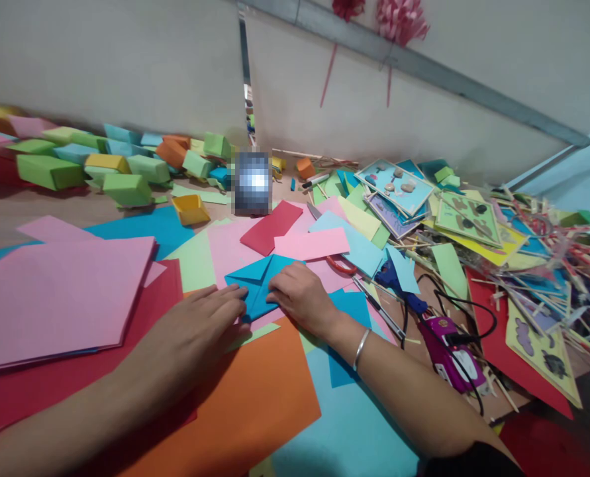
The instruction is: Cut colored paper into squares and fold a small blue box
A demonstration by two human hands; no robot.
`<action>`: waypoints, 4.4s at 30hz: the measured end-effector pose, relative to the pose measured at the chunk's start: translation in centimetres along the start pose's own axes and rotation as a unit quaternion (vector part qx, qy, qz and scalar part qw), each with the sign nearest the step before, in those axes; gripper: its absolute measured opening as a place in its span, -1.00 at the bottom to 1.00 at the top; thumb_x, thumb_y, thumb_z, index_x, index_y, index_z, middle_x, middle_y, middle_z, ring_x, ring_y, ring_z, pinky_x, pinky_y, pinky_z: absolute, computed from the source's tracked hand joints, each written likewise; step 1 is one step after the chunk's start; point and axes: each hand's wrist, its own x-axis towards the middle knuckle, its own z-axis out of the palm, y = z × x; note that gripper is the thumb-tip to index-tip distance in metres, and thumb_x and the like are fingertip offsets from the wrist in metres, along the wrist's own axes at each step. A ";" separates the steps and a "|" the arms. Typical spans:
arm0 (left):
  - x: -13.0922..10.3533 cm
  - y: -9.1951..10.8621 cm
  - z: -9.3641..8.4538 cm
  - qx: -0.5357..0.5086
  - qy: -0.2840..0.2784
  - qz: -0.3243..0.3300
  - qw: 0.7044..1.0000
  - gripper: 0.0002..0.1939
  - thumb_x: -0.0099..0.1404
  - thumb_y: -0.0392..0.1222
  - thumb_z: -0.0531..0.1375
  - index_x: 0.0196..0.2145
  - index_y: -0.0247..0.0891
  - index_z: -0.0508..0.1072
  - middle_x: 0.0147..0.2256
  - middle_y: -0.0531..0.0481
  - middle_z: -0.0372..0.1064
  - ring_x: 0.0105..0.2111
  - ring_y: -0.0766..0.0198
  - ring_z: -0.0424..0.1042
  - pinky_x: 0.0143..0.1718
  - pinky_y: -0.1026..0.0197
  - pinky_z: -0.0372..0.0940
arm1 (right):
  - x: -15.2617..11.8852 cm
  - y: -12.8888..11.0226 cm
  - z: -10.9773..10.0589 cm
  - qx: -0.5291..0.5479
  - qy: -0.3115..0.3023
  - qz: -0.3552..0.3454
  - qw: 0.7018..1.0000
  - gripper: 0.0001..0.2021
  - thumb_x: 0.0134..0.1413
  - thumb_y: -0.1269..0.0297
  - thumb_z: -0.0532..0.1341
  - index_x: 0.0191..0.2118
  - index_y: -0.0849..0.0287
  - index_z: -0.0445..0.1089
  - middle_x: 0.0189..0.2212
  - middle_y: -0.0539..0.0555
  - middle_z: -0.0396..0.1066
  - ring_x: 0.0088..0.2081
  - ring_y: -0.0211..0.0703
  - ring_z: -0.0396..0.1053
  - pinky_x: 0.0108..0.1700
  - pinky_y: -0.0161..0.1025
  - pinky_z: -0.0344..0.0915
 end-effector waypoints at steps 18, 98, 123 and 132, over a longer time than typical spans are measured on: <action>-0.7 -0.2 0.6 0.103 0.038 0.087 0.990 -0.65 0.31 -0.47 0.05 -0.07 -0.30 0.55 -0.02 -0.17 0.55 0.03 -0.13 0.46 0.07 -0.17 0.19 | 0.2 0.1 0.1 0.040 -0.006 0.036 0.999 -0.88 0.18 0.36 0.32 -0.40 0.12 0.46 -0.42 0.03 0.42 -0.30 -0.15 0.33 -0.22 -0.21 0.26; 1.2 -2.7 -3.0 0.034 -0.028 0.073 0.996 -0.73 0.25 -0.49 0.15 -0.36 -0.22 0.61 0.04 -0.15 0.52 0.10 -0.06 0.43 0.18 -0.21 0.25 | 0.4 -0.1 -6.6 -0.201 -0.120 -0.213 0.949 -0.72 0.38 0.42 0.07 -0.34 0.09 0.45 -0.15 0.05 0.50 -0.06 -0.09 0.28 -0.11 -0.13 0.15; -0.6 0.5 0.1 0.096 0.005 0.126 0.987 -0.63 0.24 -0.52 0.01 -0.11 -0.51 0.54 -0.05 -0.39 0.51 -0.02 -0.14 0.50 0.05 -0.14 0.34 | 0.4 0.4 -3.9 -0.008 -0.044 0.051 0.998 -0.81 0.10 0.32 0.38 -0.47 0.15 0.39 -0.13 0.13 0.40 -0.04 -0.03 0.29 -0.01 -0.06 0.24; -0.9 0.2 0.5 0.121 0.045 0.146 0.981 -0.57 0.24 -0.54 -0.03 -0.07 -0.53 0.54 -0.03 -0.38 0.53 -0.03 -0.11 0.52 0.00 -0.09 0.40 | -0.1 0.4 -1.9 -0.034 -0.037 0.102 0.994 -0.76 0.09 0.36 0.36 -0.50 0.15 0.29 -0.13 0.16 0.39 -0.11 -0.02 0.31 -0.06 -0.06 0.23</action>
